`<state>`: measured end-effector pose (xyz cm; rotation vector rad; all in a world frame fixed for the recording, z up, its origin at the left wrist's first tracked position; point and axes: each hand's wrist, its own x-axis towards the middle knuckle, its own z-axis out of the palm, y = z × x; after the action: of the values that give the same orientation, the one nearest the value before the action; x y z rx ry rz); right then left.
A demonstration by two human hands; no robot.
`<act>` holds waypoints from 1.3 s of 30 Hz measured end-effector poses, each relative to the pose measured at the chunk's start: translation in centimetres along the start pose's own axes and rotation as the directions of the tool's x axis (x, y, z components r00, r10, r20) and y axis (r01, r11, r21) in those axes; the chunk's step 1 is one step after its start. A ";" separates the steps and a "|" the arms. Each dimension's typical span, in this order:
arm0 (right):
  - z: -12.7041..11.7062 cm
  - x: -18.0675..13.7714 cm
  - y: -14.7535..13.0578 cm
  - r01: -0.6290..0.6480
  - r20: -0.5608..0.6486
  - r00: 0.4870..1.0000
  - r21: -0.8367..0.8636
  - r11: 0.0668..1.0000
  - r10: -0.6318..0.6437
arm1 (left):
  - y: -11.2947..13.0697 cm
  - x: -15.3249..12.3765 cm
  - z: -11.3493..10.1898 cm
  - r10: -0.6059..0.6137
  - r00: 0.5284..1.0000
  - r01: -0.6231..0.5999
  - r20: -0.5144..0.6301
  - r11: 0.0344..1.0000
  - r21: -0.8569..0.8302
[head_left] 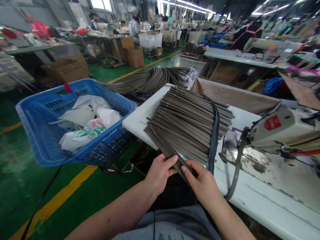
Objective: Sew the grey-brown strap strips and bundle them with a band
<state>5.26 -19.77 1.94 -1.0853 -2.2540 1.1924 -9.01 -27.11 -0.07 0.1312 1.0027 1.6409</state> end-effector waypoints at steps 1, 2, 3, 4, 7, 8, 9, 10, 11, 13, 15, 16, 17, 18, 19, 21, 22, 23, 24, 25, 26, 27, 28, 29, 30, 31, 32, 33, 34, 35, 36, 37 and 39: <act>0.0 -0.1 -0.1 0.005 0.004 1.000 -0.003 1.000 -0.005 | 0.0 0.0 0.0 -0.003 1.000 0.003 -0.009 1.000 -0.002; 0.0 -0.1 -0.2 0.010 0.005 1.000 -0.004 1.000 -0.010 | -0.1 -0.1 0.0 -0.006 1.000 0.006 -0.018 1.000 -0.003; 0.0 -0.2 -0.2 0.015 0.003 1.000 -0.006 1.000 -0.015 | -0.1 -0.1 0.1 -0.009 1.000 0.009 -0.023 1.000 -0.004; 0.0 -0.2 -0.2 0.019 0.001 1.000 -0.006 1.000 -0.019 | -0.1 -0.1 0.1 -0.013 1.000 0.013 -0.026 1.000 -0.006; 0.0 -0.3 -0.1 0.022 -0.003 1.000 -0.016 1.000 -0.022 | 0.0 -0.2 0.1 -0.017 1.000 0.017 -0.025 1.000 -0.006; 0.0 -0.3 0.0 0.028 -0.004 1.000 -0.024 0.999 -0.028 | 0.0 -0.2 0.1 -0.018 1.000 0.018 -0.021 1.000 -0.004; 0.1 -0.4 0.0 0.038 -0.006 0.999 -0.036 0.999 -0.038 | 0.1 -0.3 0.2 -0.021 1.000 0.021 -0.020 1.000 -0.002; 0.1 -0.4 0.1 0.053 -0.011 0.998 -0.052 0.997 -0.054 | 0.1 -0.3 0.2 -0.023 1.000 0.023 -0.019 1.000 -0.003; 0.2 -0.5 0.2 0.073 -0.017 0.997 -0.072 0.995 -0.074 | 0.2 -0.4 0.2 -0.026 1.000 0.025 -0.016 1.000 -0.006; 0.4 -0.8 0.2 0.113 -0.029 0.993 -0.125 0.986 -0.118 | 0.3 -0.4 0.3 -0.032 0.999 0.032 -0.008 0.999 -0.023; 0.5 -1.1 0.1 0.147 -0.023 0.988 -0.178 0.973 -0.153 | 0.3 -0.4 0.4 -0.048 0.999 0.047 -0.014 0.998 -0.045; 0.6 -1.1 0.0 0.164 -0.011 0.985 -0.195 0.967 -0.169 | 0.3 -0.4 0.4 -0.060 0.998 0.059 -0.027 0.997 -0.055; 0.5 -1.2 -0.1 0.182 0.007 0.983 -0.205 0.962 -0.184 | 0.3 -0.4 0.4 -0.076 0.996 0.072 -0.051 0.995 -0.065; 0.5 -1.2 -0.2 0.200 0.025 0.980 -0.207 0.958 -0.199 | 0.3 -0.3 0.4 -0.092 0.993 0.086 -0.077 0.993 -0.075; 0.3 -1.1 -0.3 0.216 0.033 0.976 -0.210 0.954 -0.214 | 0.2 -0.3 0.3 -0.109 0.989 0.101 -0.102 0.991 -0.085; -0.1 -0.8 -0.3 0.250 -0.014 0.965 -0.257 0.933 -0.262 | 0.2 -0.2 0.3 -0.138 0.981 0.122 -0.136 0.985 -0.118; -0.4 -0.5 -0.2 0.261 -0.063 0.953 -0.320 0.911 -0.296 | 0.2 -0.2 0.2 -0.147 0.979 0.127 -0.141 0.982 -0.142; -0.7 -0.2 0.0 0.264 -0.111 0.936 -0.406 0.875 -0.334 | 0.2 -0.2 0.2 -0.151 0.979 0.127 -0.139 0.977 -0.169; -0.9 0.0 0.2 0.257 -0.143 0.917 -0.501 0.827 -0.372 | 0.1 -0.2 0.2 -0.150 0.980 0.122 -0.132 0.973 -0.199; -1.1 0.2 0.5 0.246 -0.148 0.904 -0.588 0.771 -0.402 | 0.1 -0.2 0.2 -0.146 0.982 0.115 -0.122 0.967 -0.228; -1.2 0.4 0.7 0.236 -0.134 0.898 -0.657 0.716 -0.419 | 0.1 -0.2 0.2 -0.142 0.984 0.110 -0.112 0.961 -0.253; -1.2 0.5 0.9 0.227 -0.111 0.900 -0.705 0.671 -0.421 | 0.1 -0.2 0.2 -0.140 0.985 0.108 -0.101 0.956 -0.272; -1.1 0.5 1.1 0.221 -0.090 0.905 -0.737 0.639 -0.417 | 0.1 -0.2 0.2 -0.140 0.986 0.107 -0.096 0.952 -0.286; -1.0 0.5 1.2 0.215 -0.077 0.908 -0.757 0.617 -0.411 | 0.1 -0.2 0.3 -0.141 0.985 0.107 -0.096 0.949 -0.296; -0.8 0.5 1.3 0.208 -0.073 0.910 -0.771 0.602 -0.407 | 0.1 -0.2 0.3 -0.145 0.985 0.110 -0.097 0.947 -0.301; -0.6 0.4 1.3 0.198 -0.076 0.911 -0.780 0.594 -0.404 | 0.0 -0.2 0.3 -0.150 0.983 0.113 -0.102 0.946 -0.304; -0.5 0.4 1.3 0.191 -0.083 0.911 -0.783 0.592 -0.404 | 0.0 -0.2 0.3 -0.156 0.982 0.117 -0.108 0.945 -0.305; -0.3 0.4 1.3 0.190 -0.088 0.910 -0.781 0.595 -0.406 | 0.0 -0.2 0.3 -0.164 0.980 0.123 -0.113 0.944 -0.307; -0.2 0.3 1.3 0.194 -0.091 0.908 -0.773 0.604 -0.409 | -0.1 -0.2 0.3 -0.174 0.977 0.131 -0.119 0.942 -0.308; -0.2 0.4 1.3 0.206 -0.087 0.907 -0.761 0.615 -0.412 | -0.1 -0.2 0.3 -0.184 0.975 0.137 -0.126 0.941 -0.309; -0.1 0.4 1.4 0.224 -0.077 0.907 -0.747 0.626 -0.415 | -0.2 -0.2 0.2 -0.192 0.972 0.142 -0.137 0.940 -0.310; -0.1 0.4 1.4 0.243 -0.062 0.906 -0.733 0.635 -0.419 | -0.2 -0.1 0.2 -0.199 0.969 0.145 -0.150 0.939 -0.311; 0.0 0.4 1.5 0.272 -0.033 0.904 -0.722 0.636 -0.425 | -0.3 -0.1 0.3 -0.207 0.961 0.145 -0.185 0.942 -0.302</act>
<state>5.71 -18.92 0.69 -0.8564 -2.6409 0.0055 -8.59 -27.04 -0.04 -0.3295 0.8960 1.6370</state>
